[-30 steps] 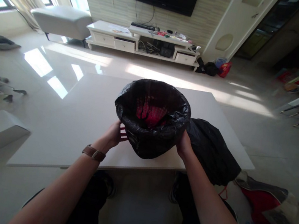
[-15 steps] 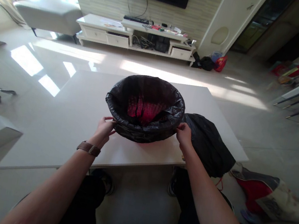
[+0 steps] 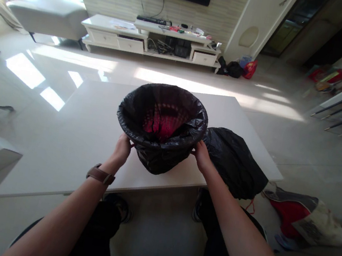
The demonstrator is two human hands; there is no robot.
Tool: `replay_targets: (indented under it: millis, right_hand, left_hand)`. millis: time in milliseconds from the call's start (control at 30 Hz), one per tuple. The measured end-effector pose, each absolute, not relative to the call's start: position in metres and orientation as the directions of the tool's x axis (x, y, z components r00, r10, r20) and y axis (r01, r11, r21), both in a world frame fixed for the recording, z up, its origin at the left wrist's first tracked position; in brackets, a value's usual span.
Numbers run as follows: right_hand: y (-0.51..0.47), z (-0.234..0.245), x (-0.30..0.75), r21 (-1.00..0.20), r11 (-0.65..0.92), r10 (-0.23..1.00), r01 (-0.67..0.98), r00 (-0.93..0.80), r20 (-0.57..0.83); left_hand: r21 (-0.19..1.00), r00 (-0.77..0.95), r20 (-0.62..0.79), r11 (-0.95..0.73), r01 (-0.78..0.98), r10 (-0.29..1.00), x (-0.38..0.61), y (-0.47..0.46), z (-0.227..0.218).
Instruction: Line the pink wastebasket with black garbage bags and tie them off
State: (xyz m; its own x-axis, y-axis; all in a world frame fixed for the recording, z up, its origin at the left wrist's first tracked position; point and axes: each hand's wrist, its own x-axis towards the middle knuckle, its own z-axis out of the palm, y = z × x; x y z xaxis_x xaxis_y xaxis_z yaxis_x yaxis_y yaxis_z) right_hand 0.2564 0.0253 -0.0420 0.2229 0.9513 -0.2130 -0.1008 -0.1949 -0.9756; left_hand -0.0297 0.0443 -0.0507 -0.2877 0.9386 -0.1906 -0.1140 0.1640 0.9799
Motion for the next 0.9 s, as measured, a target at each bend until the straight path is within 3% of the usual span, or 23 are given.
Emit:
replay_targets:
  millis: [167,333,433,567,767,833,900]
  right_hand:
    - [0.021,-0.04,0.254,-0.967,-0.229,0.952,-0.114,0.182,-0.246]
    - [0.022,-0.047,0.256,-0.96,-0.266,0.941,-0.088,0.194,-0.278]
    - [0.025,-0.049,0.258,-0.971,-0.225,0.935,-0.086,0.26,-0.24]
    - [0.027,-0.043,0.26,-0.99,-0.101,0.929,-0.095,0.346,-0.128]
    - [0.022,-0.03,0.26,-0.992,0.075,0.887,-0.098,0.462,0.022]
    - [0.018,-0.025,0.259,-0.973,0.214,0.858,-0.088,0.493,0.144]
    - [0.012,-0.019,0.259,-0.919,0.392,0.773,0.042,0.526,0.354]
  left_hand:
    - [0.974,-0.251,-0.222,0.202,-0.104,0.942,-0.029,0.044,-0.052]
    - [0.929,-0.279,-0.368,0.341,-0.143,0.887,-0.032,0.048,-0.048]
    - [0.944,-0.348,-0.33,0.303,-0.13,0.877,-0.035,0.052,-0.047]
    - [0.97,-0.382,-0.242,0.213,-0.116,0.892,-0.036,0.053,-0.048]
    - [0.96,-0.364,-0.275,0.231,-0.161,0.89,-0.034,0.053,-0.049]
    - [0.962,-0.367,-0.266,0.222,-0.158,0.891,-0.035,0.053,-0.048]
    - [0.968,-0.37,-0.245,0.203,-0.15,0.896,-0.036,0.053,-0.047]
